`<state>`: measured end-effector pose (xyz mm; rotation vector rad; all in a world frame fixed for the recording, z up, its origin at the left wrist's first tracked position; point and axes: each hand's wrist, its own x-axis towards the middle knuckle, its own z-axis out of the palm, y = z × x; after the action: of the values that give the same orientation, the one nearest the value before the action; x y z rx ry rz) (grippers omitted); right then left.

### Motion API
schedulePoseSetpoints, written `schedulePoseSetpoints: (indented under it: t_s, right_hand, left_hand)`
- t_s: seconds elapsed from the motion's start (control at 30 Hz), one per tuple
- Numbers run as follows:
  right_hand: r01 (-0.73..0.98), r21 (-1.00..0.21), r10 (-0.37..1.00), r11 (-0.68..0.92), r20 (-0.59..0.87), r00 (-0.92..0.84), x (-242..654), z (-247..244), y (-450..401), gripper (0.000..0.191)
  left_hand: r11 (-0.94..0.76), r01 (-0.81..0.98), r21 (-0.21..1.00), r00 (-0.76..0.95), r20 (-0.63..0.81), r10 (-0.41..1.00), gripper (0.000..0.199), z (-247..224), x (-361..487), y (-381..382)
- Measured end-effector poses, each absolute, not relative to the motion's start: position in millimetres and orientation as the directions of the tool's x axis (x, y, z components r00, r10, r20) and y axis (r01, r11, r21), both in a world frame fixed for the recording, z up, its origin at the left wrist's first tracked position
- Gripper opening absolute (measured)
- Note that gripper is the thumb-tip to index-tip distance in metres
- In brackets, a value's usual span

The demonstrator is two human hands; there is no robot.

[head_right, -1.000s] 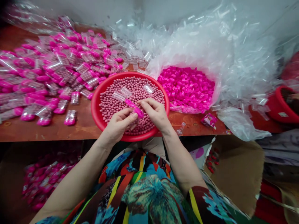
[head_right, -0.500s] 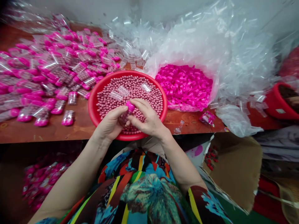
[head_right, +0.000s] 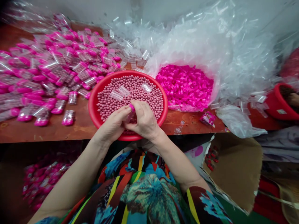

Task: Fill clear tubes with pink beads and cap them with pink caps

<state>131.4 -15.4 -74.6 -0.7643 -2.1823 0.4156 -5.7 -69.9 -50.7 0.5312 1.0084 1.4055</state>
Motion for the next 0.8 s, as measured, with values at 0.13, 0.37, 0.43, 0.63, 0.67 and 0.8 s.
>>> schedulePoseSetpoints:
  t_s: [0.13,0.37,0.43,0.63,0.67,0.8]
  right_hand:
    - [0.462,-0.471,0.658,0.752,0.491,-0.571,131.1,-71.9,-11.5,0.057]
    - [0.545,-0.443,0.701,0.712,0.394,-0.595,129.7,-66.4,-6.4,0.063]
    - [0.557,-0.453,0.715,0.696,0.367,-0.595,128.3,-66.4,-5.9,0.058]
    - [0.626,-0.376,0.730,0.684,0.339,-0.594,124.1,-68.4,-9.9,0.045]
    - [0.636,-0.351,0.727,0.687,0.352,-0.590,123.9,-69.5,-11.0,0.045]
    - [0.633,-0.320,0.707,0.705,0.381,-0.595,124.6,-71.9,-11.0,0.053]
  left_hand:
    - [0.019,-0.298,0.954,-0.356,-0.130,0.925,0.023,-55.6,1.4,-70.2]
    - [0.058,-0.464,0.884,-0.239,-0.188,0.953,0.017,-51.6,-2.1,-68.8]
    - [0.074,-0.465,0.882,-0.218,-0.195,0.956,0.019,-51.4,-3.2,-67.6]
    - [0.106,-0.406,0.907,-0.210,-0.206,0.956,0.019,-55.9,-2.3,-66.9]
    - [0.118,-0.395,0.911,-0.211,-0.216,0.953,0.020,-56.1,-1.0,-67.1]
    - [0.121,-0.363,0.924,-0.270,-0.228,0.935,0.023,-54.0,2.9,-66.8]
